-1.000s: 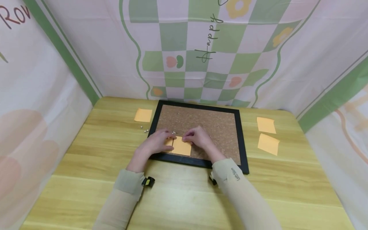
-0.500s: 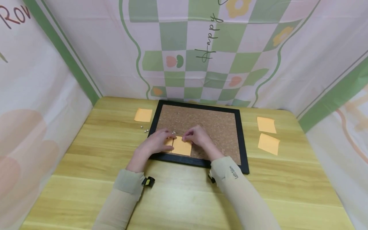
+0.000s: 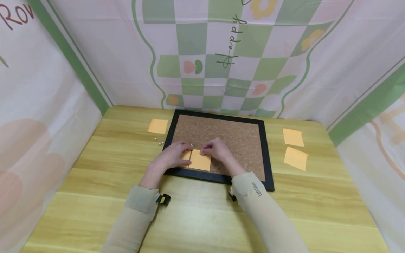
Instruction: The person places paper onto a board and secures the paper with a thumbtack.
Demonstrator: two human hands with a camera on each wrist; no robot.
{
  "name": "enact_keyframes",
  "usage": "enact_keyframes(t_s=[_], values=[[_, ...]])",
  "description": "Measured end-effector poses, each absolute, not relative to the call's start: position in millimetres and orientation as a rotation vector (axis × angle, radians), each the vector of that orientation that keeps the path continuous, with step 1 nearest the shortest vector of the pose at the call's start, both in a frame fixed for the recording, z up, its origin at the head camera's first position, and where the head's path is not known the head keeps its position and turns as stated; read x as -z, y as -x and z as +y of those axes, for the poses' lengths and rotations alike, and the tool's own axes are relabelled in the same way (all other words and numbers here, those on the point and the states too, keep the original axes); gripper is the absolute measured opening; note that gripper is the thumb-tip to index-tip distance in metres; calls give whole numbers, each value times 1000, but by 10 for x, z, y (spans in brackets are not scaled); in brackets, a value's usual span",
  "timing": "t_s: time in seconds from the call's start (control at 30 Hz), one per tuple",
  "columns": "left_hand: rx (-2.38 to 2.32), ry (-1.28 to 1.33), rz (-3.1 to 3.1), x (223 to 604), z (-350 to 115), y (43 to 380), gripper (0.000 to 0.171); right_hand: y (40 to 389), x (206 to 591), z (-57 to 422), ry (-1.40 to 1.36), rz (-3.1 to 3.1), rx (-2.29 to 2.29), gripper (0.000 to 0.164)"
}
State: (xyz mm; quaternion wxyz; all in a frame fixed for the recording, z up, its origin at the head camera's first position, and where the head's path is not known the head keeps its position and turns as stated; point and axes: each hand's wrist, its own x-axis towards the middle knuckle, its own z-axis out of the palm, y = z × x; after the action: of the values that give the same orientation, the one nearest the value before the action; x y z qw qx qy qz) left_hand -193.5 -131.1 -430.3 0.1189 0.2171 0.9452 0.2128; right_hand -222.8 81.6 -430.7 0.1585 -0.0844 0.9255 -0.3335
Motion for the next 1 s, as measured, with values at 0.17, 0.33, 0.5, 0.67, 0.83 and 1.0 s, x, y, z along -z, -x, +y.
enact_keyframes(t_s=[0.17, 0.33, 0.5, 0.67, 0.83, 1.0], values=[[-612, -644, 2762, 4292, -1310, 1935, 56, 2240, 4293, 809, 228, 2626, 965, 13], [-610, -647, 2760, 4292, -1308, 1936, 56, 2248, 4281, 810, 224, 2601, 999, 12], [-611, -657, 2765, 4290, -1310, 1933, 55, 2242, 4262, 807, 186, 2559, 1042, 10], [-615, -654, 2767, 4294, -1310, 1932, 55, 2226, 4237, 793, 138, 2497, 1105, 10], [-615, -644, 2766, 4301, -1309, 1934, 56, 2222, 4227, 760, 101, 2484, 1106, 10], [-605, -636, 2766, 4307, -1305, 1936, 56, 2221, 4217, 731, 85, 2489, 1095, 10]])
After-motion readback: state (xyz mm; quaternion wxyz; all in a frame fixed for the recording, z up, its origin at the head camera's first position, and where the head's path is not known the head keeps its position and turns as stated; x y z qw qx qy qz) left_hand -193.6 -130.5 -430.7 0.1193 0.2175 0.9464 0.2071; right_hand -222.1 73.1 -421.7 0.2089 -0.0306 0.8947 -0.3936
